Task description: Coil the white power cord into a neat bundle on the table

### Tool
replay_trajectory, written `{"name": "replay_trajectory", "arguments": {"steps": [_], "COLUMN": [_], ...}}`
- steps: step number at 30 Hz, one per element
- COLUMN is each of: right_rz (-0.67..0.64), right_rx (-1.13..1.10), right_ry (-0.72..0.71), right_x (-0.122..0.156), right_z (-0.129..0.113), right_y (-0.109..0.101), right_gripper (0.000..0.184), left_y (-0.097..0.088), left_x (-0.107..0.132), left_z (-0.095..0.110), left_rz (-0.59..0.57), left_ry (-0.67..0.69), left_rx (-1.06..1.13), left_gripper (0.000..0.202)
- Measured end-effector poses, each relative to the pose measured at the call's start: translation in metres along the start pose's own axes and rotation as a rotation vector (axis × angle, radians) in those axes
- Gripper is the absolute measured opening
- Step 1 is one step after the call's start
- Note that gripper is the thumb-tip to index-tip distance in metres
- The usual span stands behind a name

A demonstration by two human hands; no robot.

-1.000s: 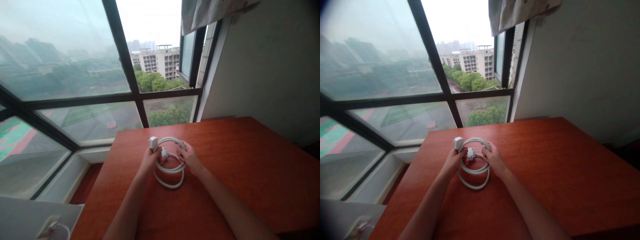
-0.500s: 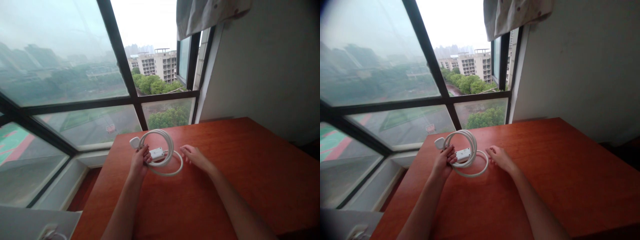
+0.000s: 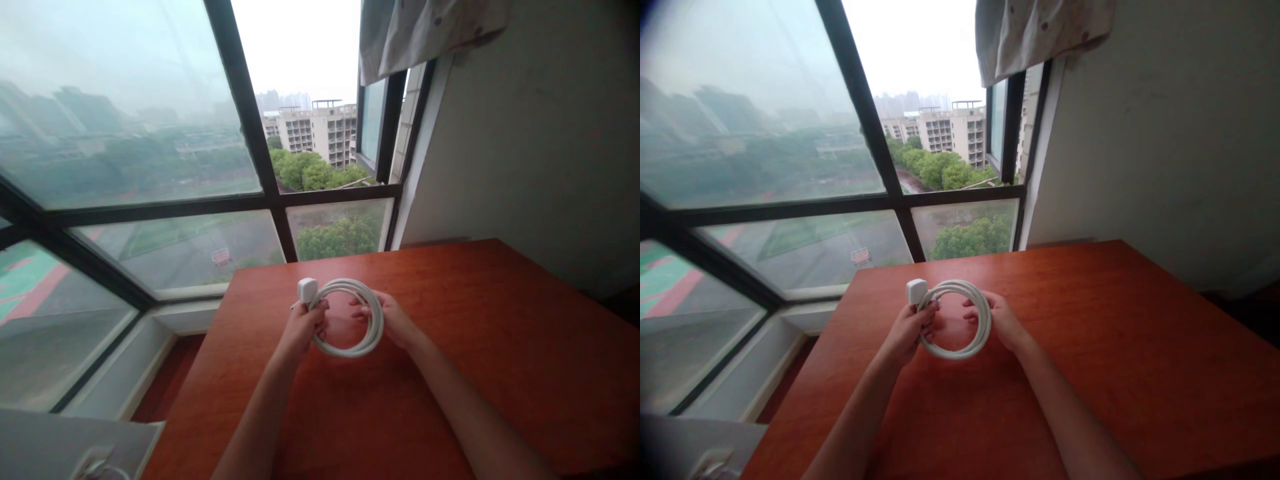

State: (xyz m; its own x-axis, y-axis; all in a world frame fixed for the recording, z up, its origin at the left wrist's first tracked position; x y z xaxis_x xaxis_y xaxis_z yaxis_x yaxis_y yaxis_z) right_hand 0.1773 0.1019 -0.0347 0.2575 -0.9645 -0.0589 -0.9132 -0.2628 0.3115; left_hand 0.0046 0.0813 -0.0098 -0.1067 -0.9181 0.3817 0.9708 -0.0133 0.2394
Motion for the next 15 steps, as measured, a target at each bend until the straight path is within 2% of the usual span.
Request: {"name": "replay_trajectory", "arguments": {"steps": [5,10,15], "right_rz": [-0.057,-0.039,-0.039], "right_rx": [-0.074,-0.091,0.044], "right_ry": [0.052,0.089,0.054], "right_x": [0.001,0.003,0.004], "right_z": [0.004,-0.002,-0.006], "right_y": [-0.003,-0.004,-0.001], "right_gripper": [0.032,0.03,0.053], "left_y": [-0.003,-0.01,-0.017], "left_x": [0.003,-0.002,-0.006], "left_z": [0.008,0.008,0.01], "left_rz": [0.087,0.147,0.21], "left_ry": [0.111,0.162,0.259], "left_rx": [-0.195,-0.312,-0.38], "left_gripper": [0.026,0.026,0.014]}}
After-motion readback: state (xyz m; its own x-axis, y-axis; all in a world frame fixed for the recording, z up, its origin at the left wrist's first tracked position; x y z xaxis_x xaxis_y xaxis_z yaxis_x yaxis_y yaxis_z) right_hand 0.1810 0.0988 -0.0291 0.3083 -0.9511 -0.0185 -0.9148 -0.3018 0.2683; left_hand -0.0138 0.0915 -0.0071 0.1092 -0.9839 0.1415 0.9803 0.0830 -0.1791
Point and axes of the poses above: each hand's wrist, its own x-axis away from the middle knuckle, its own y-axis out of the palm, z = x × y, the point moved 7 cm from there along -x, towards the middle knuckle, and after that the axes turned 9 degrees about -y, right-handed, at the moved point
